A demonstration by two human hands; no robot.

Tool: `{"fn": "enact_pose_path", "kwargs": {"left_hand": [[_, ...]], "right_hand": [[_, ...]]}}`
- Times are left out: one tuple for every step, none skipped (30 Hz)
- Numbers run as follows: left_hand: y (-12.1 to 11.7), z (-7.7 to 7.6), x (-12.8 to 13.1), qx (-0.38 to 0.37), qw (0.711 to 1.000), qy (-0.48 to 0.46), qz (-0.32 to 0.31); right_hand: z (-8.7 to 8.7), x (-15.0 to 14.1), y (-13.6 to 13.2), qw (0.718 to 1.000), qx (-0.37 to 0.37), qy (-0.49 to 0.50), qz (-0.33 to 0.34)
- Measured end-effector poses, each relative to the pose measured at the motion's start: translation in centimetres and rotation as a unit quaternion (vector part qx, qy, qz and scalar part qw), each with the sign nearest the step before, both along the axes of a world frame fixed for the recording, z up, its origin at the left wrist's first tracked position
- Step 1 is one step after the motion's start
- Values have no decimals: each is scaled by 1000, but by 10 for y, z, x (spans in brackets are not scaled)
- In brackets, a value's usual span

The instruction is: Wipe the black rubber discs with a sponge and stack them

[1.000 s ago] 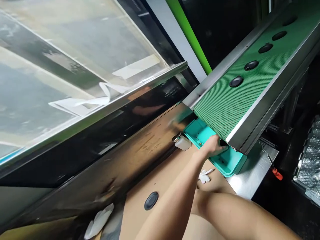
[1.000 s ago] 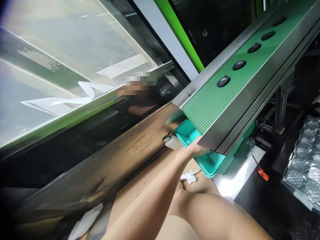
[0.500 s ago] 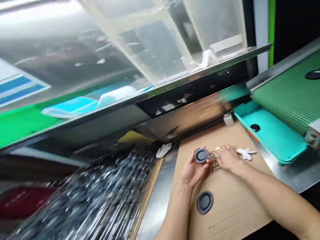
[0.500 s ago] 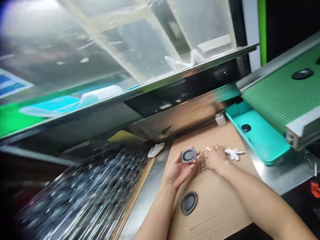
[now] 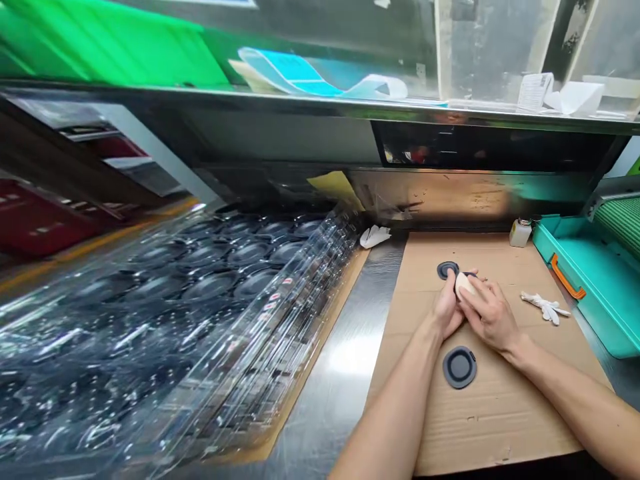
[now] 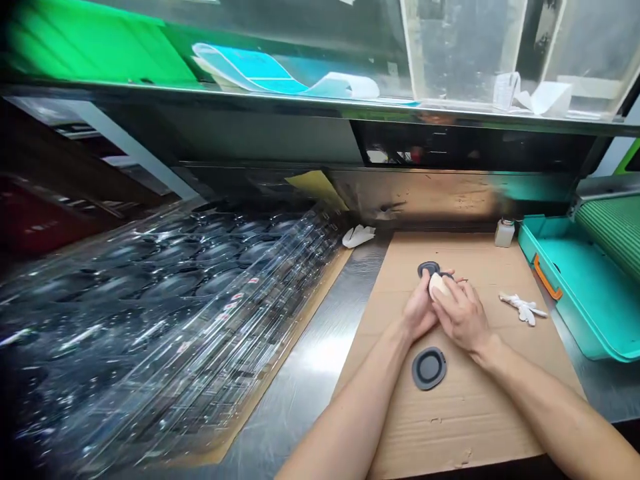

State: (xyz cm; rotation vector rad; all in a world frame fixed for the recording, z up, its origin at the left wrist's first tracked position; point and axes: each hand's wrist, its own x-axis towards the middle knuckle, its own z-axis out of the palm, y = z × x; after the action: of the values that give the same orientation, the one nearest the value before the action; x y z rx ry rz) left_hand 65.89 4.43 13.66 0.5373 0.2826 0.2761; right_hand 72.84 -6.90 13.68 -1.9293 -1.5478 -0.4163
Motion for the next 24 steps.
{"fn": "enact_pose_path", "kwargs": {"left_hand": [[-1, 0, 1, -6, 1000, -3, 2], [-2, 0, 2, -13, 1000, -3, 8], [-3, -1, 4, -20, 1000, 0, 17], [-3, -1, 5, -29, 999, 5, 26], [-3, -2, 6, -39, 999, 9, 29], [-2, -3, 6, -48, 998, 11, 28], [-1, -4, 6, -55, 998, 12, 26], [0, -4, 6, -57, 998, 14, 24], [1, -5, 5, -54, 998, 18, 23], [2, -5, 4, -48, 998, 23, 26], [3, -5, 3, -39, 998, 28, 30], [4, -5, 3, -28, 999, 31, 33], [5, -5, 2, -17, 999, 34, 32], [6, -4, 1, -6, 999, 35, 28], [7, -4, 1, 6, 999, 34, 23], [7, -3, 0, 16, 999, 33, 19], [7, -2, 0, 23, 999, 33, 15], [7, -1, -1, 27, 999, 34, 12], [7, 0, -1, 26, 999, 33, 9], [7, 1, -1, 21, 999, 30, 6], [7, 1, -2, 11, 1000, 27, 5], [8, 2, -3, 0, 1000, 23, 6], [8, 3, -3, -10, 1000, 19, 9], [8, 3, -3, -18, 1000, 17, 12]], "right_hand": [[0, 3, 2, 1000, 6, -2, -24], [0, 5, 4, 999, 12, -2, -49], [0, 8, 4, 998, 15, -2, -67], [0, 8, 5, 997, 12, -3, -70], [-1, 7, 4, 998, 3, -5, -60], [-3, 6, 3, 999, -9, -9, -40], [-4, 5, 2, 999, -23, -15, -21], [-6, 5, 1, 999, -32, -20, -11], [-6, 7, 1, 999, -32, -21, -17], [-7, 12, 0, 999, -25, -19, -38], [-7, 20, 0, 998, -14, -15, -66], [-7, 29, -1, 996, -1, -10, -94], [-6, 39, -3, 993, 13, -5, -116], [-5, 48, -6, 991, 24, -2, -130], [-5, 55, -9, 991, 30, -1, -134], [-4, 60, -12, 991, 32, 0, -131], [-4, 63, -16, 992, 33, 3, -125], [-3, 64, -18, 993, 32, 5, -117], [-3, 63, -20, 993, 33, 8, -109], [-2, 62, -21, 994, 35, 11, -101], [-1, 60, -21, 995, 37, 13, -94], [0, 57, -21, 995, 39, 17, -89], [2, 54, -20, 996, 40, 20, -83], [3, 50, -20, 996, 40, 24, -78]]}}
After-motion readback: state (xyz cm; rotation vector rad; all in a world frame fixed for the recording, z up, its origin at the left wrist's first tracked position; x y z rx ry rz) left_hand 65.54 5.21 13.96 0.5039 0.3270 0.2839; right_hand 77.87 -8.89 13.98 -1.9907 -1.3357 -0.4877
